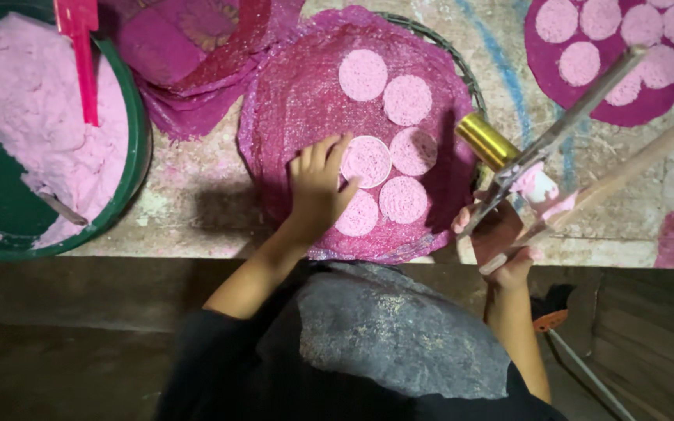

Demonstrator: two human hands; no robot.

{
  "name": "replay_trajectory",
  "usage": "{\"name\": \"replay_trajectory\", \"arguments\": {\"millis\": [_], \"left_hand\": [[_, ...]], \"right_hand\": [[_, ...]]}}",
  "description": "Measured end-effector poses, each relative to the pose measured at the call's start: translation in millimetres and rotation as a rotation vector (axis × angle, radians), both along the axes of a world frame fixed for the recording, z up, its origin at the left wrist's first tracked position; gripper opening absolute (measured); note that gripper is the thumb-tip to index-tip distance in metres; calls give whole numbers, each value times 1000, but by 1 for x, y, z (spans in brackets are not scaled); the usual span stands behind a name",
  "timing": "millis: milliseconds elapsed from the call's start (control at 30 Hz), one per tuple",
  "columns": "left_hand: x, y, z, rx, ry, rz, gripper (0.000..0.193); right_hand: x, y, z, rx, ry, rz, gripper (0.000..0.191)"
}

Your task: The person scoops pink dough from a green basin into a wooden hand press, then presses the dough through a circular die onto a pink mat to form round discs. The person repeats this cycle, arranging the discs on the mat.

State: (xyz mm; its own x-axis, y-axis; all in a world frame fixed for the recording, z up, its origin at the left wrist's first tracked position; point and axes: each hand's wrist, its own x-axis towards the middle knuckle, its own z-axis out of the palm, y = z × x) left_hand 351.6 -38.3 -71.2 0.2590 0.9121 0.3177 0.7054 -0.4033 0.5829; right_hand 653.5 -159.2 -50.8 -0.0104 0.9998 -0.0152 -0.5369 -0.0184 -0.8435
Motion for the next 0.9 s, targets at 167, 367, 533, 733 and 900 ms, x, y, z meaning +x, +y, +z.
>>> {"name": "replay_trajectory", "arguments": {"millis": [167,367,533,733,900], "left_hand": [[21,6,-4,-78,103,-27,125],[20,7,-13,-71,78,-21,123],[22,7,-12,-60,-9,30,113],[7,30,-6,-179,-45,101,105],[-32,63,-9,-306,-23,55,88]], "right_hand": [[-6,-3,5,10,-29,-63,119],[-4,0,7,40,-65,-35,119],[-4,1,8,42,-75,-21,119],[-5,3,12,40,-73,-6,117],[-5,4,13,29,-127,-8,119]]}}
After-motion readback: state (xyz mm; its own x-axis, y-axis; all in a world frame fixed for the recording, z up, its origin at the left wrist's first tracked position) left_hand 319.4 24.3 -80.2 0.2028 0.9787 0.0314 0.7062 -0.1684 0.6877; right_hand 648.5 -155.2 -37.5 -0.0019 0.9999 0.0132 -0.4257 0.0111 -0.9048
